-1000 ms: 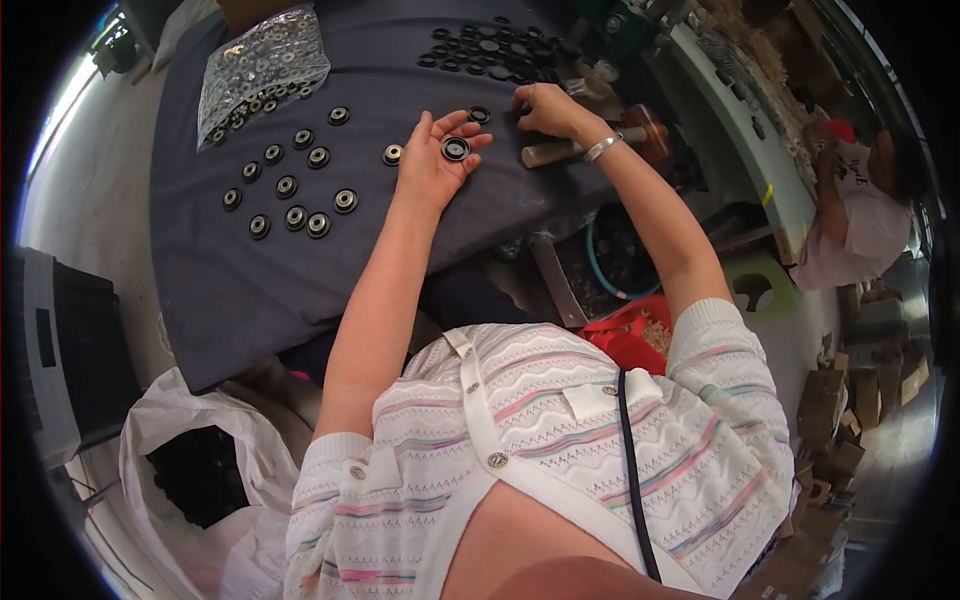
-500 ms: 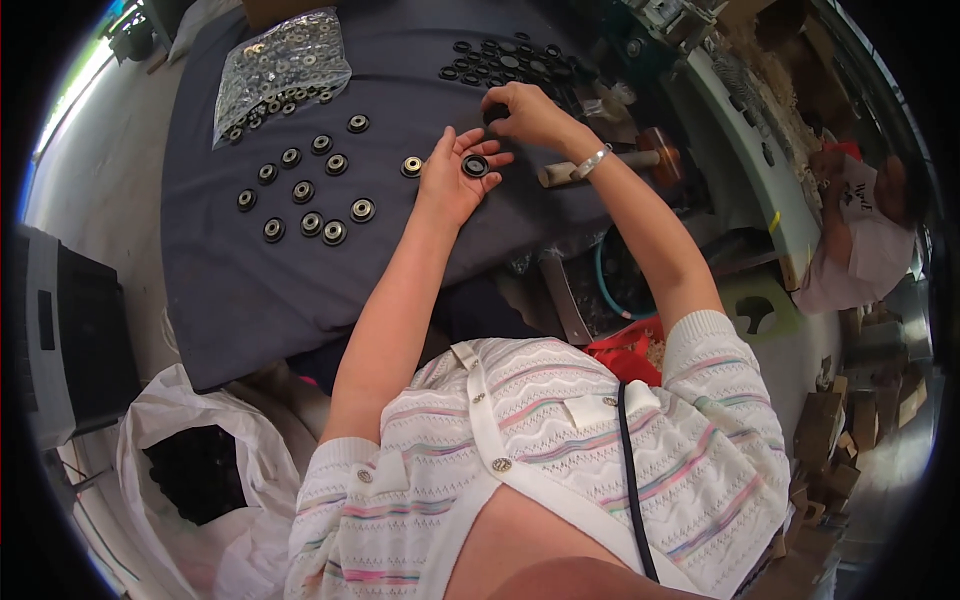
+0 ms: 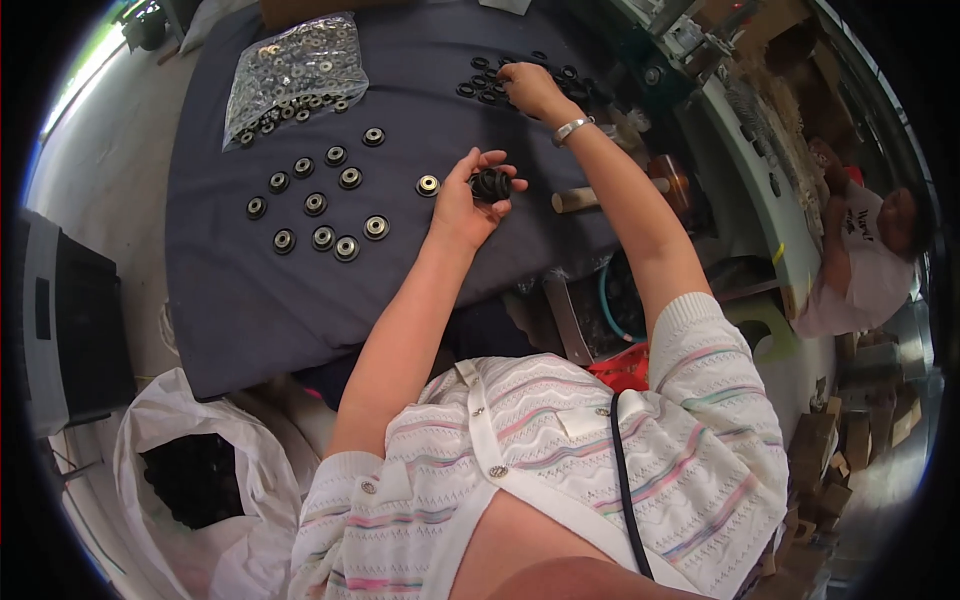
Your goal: The person assembles circular components by inserting metal rings into plastic bases and securing them with a mallet.
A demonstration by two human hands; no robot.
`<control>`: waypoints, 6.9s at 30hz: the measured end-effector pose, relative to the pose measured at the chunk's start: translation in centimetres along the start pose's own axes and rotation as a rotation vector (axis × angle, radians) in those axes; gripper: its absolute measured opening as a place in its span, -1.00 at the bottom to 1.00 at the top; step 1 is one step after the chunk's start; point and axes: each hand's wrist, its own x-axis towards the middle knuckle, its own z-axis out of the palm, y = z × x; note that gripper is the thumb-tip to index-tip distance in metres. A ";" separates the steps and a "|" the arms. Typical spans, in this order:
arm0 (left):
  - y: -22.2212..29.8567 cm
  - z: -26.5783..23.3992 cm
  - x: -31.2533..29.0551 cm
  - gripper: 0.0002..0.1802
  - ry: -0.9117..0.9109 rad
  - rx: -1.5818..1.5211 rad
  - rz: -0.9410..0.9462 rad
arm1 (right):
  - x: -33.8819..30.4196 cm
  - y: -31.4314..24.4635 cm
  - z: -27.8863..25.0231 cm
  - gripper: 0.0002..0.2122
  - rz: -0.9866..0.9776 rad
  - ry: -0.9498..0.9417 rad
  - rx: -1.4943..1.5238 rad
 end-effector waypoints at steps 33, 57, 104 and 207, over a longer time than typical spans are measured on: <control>0.2 0.2 -0.2 -0.66 0.026 0.030 -0.010 | 1.0 -1.6 1.2 -0.71 -0.177 -0.227 -0.021; 0.2 -0.1 -0.1 -0.63 0.019 0.007 -0.020 | 4.4 -2.7 2.5 -0.71 -0.221 -0.139 0.257; 0.4 0.2 -0.1 -0.57 0.013 -0.108 -0.019 | -3.4 2.7 0.1 -0.65 0.044 0.024 0.174; 25.5 -12.7 -15.4 -0.61 0.112 -0.311 0.846 | -0.1 -32.6 6.8 -0.68 -0.869 -0.272 0.086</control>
